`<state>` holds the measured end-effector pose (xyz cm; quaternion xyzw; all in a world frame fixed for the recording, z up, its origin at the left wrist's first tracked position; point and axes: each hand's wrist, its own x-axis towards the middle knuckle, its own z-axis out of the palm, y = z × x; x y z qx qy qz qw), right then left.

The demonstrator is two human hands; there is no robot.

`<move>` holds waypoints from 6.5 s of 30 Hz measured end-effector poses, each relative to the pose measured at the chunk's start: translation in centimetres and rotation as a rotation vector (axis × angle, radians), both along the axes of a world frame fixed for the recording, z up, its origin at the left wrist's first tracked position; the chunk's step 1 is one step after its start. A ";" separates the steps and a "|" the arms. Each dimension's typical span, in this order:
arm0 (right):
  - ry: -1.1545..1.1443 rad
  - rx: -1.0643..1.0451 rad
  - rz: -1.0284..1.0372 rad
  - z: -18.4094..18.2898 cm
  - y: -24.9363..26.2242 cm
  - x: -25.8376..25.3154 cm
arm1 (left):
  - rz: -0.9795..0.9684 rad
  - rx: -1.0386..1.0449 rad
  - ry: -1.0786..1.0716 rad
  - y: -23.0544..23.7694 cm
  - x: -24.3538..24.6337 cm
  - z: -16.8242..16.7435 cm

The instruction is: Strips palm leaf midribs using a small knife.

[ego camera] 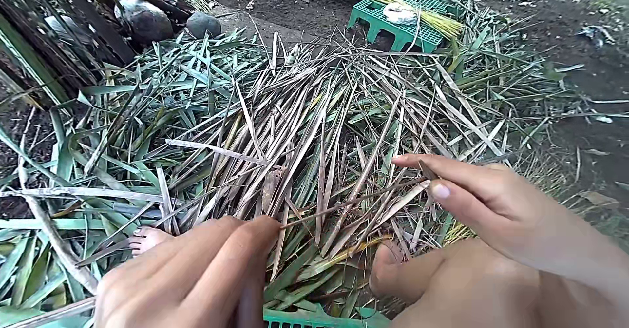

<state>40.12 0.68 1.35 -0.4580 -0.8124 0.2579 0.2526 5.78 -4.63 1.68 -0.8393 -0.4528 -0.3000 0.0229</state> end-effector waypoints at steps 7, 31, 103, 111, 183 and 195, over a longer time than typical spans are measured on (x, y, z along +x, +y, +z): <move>0.041 -0.035 0.070 -0.4 -1.0 -1.3 | -0.026 -0.079 0.009 0.5 0.3 0.0; -0.048 0.144 0.007 -0.6 -1.2 -2.4 | 0.029 -0.139 0.046 1.9 -1.0 0.0; -0.219 0.362 -0.081 -1.7 -2.3 -4.5 | 0.096 -0.020 0.096 -0.2 5.0 -0.8; -0.041 0.115 0.141 -1.0 -3.8 -5.3 | 0.108 0.055 0.133 -0.6 5.2 -0.7; 0.082 0.389 -0.036 -1.5 -2.1 -3.9 | 0.009 -0.125 -0.021 0.0 4.8 0.6; 0.036 0.297 0.072 -1.8 -3.7 -6.9 | -0.119 -0.128 -0.191 0.4 5.9 -0.3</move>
